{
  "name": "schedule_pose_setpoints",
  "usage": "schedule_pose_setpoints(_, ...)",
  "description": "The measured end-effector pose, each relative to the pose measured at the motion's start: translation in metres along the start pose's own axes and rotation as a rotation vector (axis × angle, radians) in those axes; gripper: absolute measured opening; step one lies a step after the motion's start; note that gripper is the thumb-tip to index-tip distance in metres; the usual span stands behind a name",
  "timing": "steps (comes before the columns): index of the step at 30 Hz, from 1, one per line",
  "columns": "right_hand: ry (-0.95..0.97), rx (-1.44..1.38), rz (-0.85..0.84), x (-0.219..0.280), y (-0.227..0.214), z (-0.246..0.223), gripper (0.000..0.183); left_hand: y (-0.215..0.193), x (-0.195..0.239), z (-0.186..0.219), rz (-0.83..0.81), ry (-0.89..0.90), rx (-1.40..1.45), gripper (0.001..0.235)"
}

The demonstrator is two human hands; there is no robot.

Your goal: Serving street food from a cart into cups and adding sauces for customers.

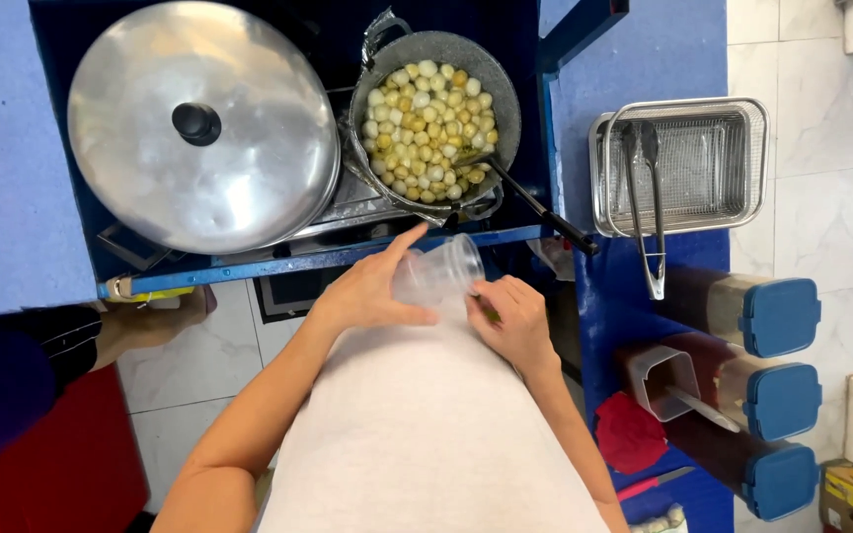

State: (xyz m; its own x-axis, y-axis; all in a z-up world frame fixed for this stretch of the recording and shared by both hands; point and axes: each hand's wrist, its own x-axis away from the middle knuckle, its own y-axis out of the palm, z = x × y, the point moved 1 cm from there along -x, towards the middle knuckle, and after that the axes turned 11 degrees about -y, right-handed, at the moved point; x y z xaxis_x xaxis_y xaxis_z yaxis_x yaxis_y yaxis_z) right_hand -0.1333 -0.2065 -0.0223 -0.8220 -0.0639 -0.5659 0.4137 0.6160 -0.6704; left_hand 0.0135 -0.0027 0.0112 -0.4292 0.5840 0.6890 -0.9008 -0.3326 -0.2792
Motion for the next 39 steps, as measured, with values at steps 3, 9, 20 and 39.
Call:
schedule_pose_setpoints(3,0.04,-0.145,-0.14,-0.014,-0.005,-0.007,0.005,0.006,-0.007,0.003,0.086,0.174,0.138,0.108)
schedule_pose_setpoints(9,0.107,-0.317,-0.164,-0.012,-0.006,-0.007,0.011,0.012,-0.01,-0.005,0.053,0.132,0.134,0.082)
schedule_pose_setpoints(20,0.105,-0.289,-0.13,0.003,0.0,-0.015,0.017,0.026,-0.007,-0.013,0.048,0.081,0.084,0.071)
schedule_pose_setpoints(39,1.197,0.506,-0.476,0.067,-0.116,0.175,0.099,0.01,-0.044,-0.067,0.66,0.526,0.717,0.084)
